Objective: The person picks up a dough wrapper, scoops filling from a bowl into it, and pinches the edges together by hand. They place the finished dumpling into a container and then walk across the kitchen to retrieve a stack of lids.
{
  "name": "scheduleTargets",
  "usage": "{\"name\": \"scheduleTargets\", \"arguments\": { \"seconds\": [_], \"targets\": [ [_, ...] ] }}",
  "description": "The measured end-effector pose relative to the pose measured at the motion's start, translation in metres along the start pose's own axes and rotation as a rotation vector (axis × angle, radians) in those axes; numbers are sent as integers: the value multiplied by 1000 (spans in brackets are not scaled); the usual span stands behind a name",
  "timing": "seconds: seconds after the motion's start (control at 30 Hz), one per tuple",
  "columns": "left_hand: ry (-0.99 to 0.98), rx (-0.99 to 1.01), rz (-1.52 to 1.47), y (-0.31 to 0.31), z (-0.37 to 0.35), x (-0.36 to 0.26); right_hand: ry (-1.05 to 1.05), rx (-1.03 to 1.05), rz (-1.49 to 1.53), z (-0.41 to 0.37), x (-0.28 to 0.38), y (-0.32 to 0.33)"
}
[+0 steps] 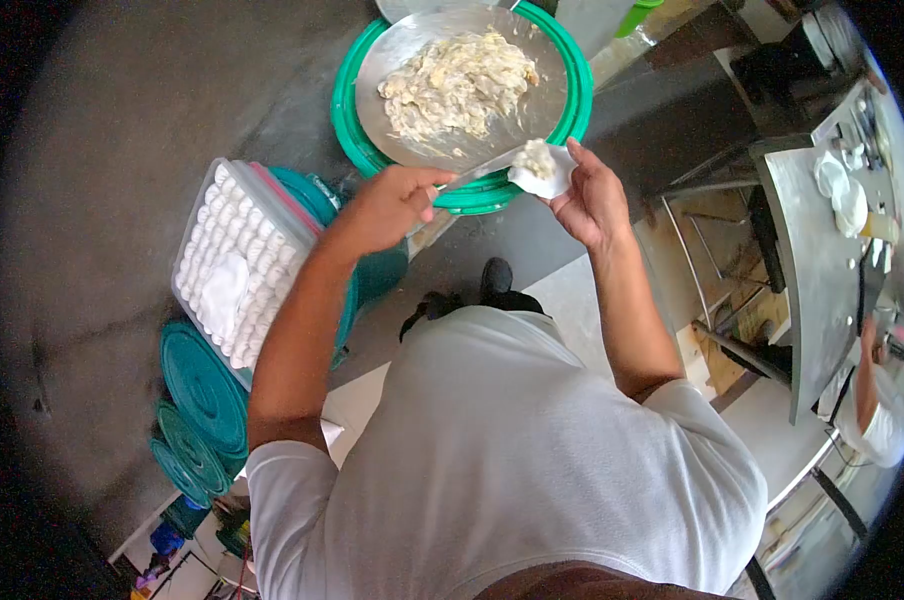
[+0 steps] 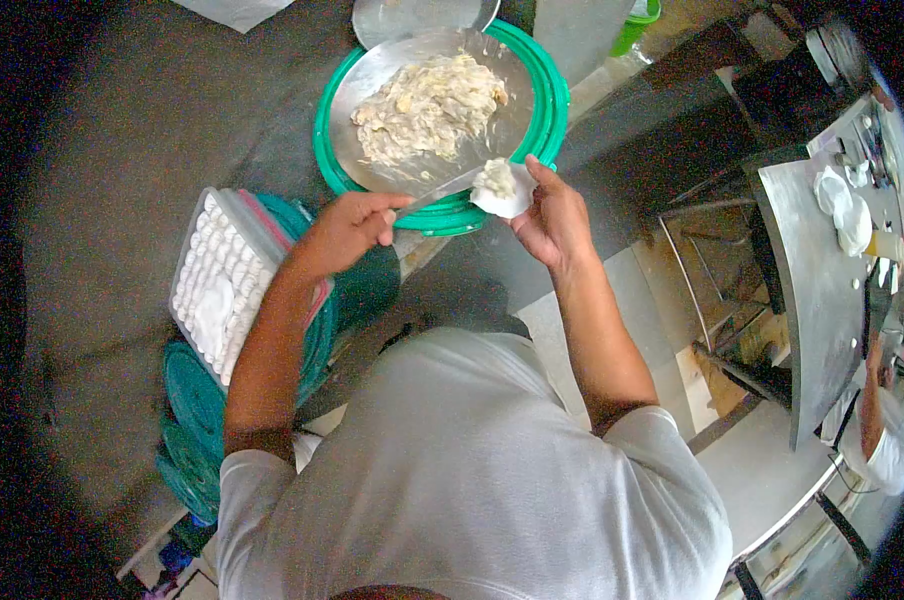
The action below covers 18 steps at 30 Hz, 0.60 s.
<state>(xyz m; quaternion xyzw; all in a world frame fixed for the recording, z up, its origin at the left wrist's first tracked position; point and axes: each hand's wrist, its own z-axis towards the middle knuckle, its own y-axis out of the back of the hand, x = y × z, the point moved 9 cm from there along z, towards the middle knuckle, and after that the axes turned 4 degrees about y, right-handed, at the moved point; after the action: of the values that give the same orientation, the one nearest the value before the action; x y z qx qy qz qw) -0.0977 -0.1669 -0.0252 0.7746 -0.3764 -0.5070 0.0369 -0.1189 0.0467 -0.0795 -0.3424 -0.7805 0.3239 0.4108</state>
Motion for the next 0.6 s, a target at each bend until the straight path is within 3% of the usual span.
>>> {"name": "scheduleTargets", "arguments": {
  "seconds": [0.07,0.1,0.17,0.27,0.33,0.6],
  "targets": [
    [-254,-158,124,-10,-14,-31,1,-16,29,-2,0,2],
    [-257,-154,119,-13,-18,-32,5,-18,20,-1,1,4],
    [-345,-363,612,-10,-31,-52,10,-26,8,-3,3,8],
    [-251,-305,572,9,-42,-65,-23,-7,-7,-9,3,12],
    [-283,-318,584,8,-49,-84,-55,76,-27,-13,4,10],
    [-321,-298,588,4,-52,-94,-28,76,-45,-24,5,0]
  ]
}}
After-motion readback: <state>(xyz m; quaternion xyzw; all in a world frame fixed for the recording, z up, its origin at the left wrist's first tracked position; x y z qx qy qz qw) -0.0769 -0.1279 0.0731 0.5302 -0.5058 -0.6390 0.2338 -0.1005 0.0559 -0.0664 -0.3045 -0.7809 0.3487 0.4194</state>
